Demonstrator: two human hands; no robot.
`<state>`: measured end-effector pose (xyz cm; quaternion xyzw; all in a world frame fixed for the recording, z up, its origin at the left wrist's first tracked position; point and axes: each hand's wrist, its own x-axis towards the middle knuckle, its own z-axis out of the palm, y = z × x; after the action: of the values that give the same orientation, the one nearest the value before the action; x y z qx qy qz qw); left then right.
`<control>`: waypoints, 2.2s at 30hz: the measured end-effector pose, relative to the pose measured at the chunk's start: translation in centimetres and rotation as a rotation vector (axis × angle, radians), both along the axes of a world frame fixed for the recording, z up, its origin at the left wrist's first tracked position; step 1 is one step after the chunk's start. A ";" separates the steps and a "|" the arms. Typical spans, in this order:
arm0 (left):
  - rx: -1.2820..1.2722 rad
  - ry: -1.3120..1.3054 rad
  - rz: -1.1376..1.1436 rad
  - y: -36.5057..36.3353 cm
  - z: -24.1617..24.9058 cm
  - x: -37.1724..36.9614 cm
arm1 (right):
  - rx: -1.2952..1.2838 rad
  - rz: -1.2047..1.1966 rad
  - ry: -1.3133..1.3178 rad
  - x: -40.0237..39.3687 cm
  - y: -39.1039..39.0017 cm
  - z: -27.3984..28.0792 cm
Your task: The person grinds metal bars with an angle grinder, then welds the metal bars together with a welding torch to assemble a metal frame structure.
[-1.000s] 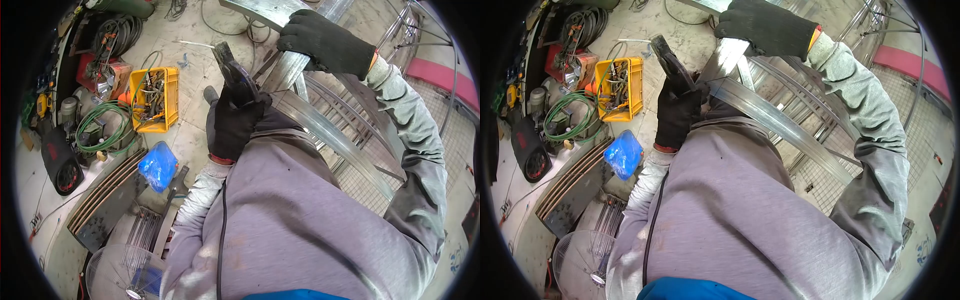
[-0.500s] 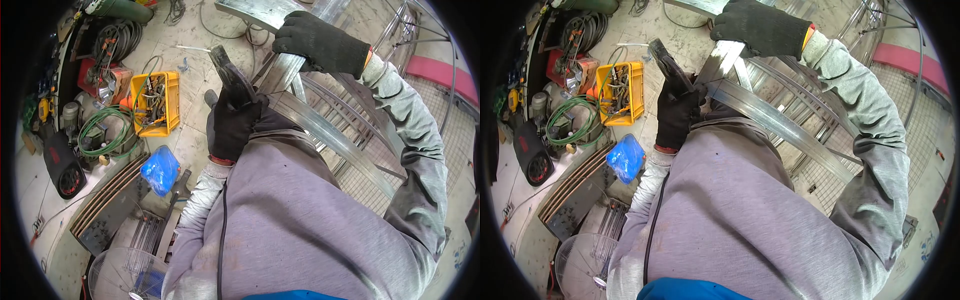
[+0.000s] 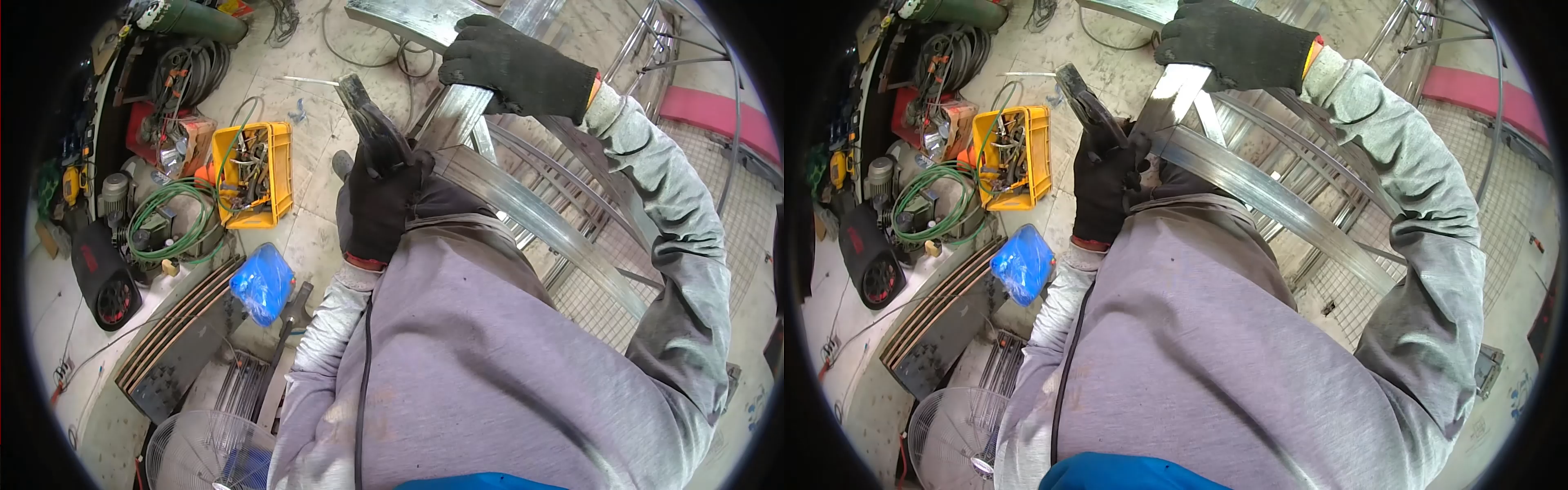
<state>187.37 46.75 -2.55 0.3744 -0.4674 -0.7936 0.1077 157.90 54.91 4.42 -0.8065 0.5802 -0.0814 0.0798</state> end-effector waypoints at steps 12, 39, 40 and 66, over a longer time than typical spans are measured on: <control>0.030 0.007 0.024 -1.0 2.6 0.0 | 0.008 -0.034 0.019 0.1 0.1 -0.3; -0.296 0.035 -0.144 -1.2 -0.1 -0.4 | -0.098 -0.444 -0.101 9.1 8.3 1.9; -0.294 0.034 -0.143 -1.2 -0.1 -0.3 | -0.095 -0.443 -0.102 9.4 8.2 1.9; -0.037 0.082 -0.158 -1.6 0.4 0.3 | 0.017 -0.571 -0.098 11.2 7.3 3.3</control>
<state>187.70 45.11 -2.14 0.3014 -0.5052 -0.8056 0.0704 169.05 62.19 7.74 -0.6050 0.7798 -0.1345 0.0883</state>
